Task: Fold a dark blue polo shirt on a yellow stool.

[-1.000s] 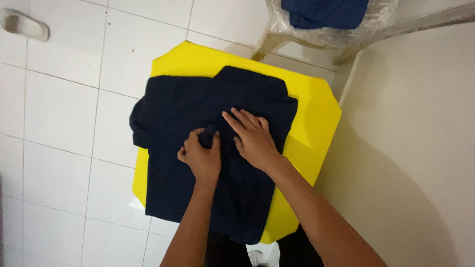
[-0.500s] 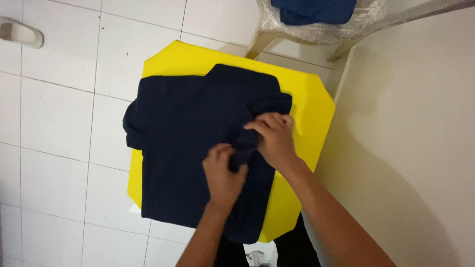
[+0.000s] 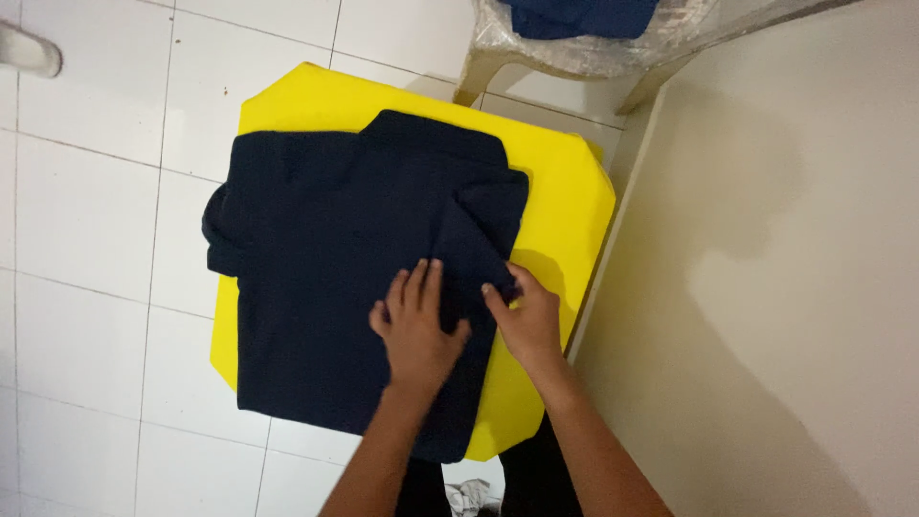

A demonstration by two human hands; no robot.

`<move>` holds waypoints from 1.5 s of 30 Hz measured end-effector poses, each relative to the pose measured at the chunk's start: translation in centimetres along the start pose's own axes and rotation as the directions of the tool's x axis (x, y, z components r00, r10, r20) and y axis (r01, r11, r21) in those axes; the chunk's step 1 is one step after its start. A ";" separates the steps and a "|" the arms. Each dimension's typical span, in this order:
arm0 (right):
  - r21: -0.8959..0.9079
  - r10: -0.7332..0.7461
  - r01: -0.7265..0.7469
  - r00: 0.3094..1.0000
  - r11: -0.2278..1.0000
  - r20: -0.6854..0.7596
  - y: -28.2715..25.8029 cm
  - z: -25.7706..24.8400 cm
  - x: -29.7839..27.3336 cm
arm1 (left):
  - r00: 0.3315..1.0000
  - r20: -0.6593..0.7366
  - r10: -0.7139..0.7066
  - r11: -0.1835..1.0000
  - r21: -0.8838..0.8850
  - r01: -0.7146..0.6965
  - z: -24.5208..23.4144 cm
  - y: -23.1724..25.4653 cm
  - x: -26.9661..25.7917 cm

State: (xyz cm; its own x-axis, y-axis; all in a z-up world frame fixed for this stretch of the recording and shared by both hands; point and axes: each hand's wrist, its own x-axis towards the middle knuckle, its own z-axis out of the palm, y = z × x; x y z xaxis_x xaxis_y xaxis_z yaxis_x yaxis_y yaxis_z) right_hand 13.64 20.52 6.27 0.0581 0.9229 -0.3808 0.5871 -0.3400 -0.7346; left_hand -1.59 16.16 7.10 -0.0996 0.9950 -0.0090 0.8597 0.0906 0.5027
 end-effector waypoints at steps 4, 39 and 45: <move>0.059 -0.058 0.060 0.998 0.996 -0.020 -0.2 0.9 0.9 | 0.975 0.130 -0.178 0.983 -0.030 0.183 -0.3 -2.3 -0.3; -0.534 -0.425 0.635 0.772 0.558 0.473 -2.6 9.6 5.6 | 0.791 -0.046 -0.610 0.677 -0.548 0.491 3.8 -13.9 -2.7; -0.633 -0.330 0.545 0.838 0.550 0.435 -3.6 9.9 5.4 | 0.789 0.194 -0.583 0.551 -0.619 0.560 -1.3 -11.9 1.9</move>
State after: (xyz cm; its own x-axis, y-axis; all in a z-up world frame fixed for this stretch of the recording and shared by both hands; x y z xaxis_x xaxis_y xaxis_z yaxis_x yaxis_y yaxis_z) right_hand 3.82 24.86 1.25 -0.4958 0.8070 -0.3209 0.8657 0.4301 -0.2560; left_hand -12.65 16.89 2.19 -0.4831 0.7400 -0.4679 0.1075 0.5805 0.8071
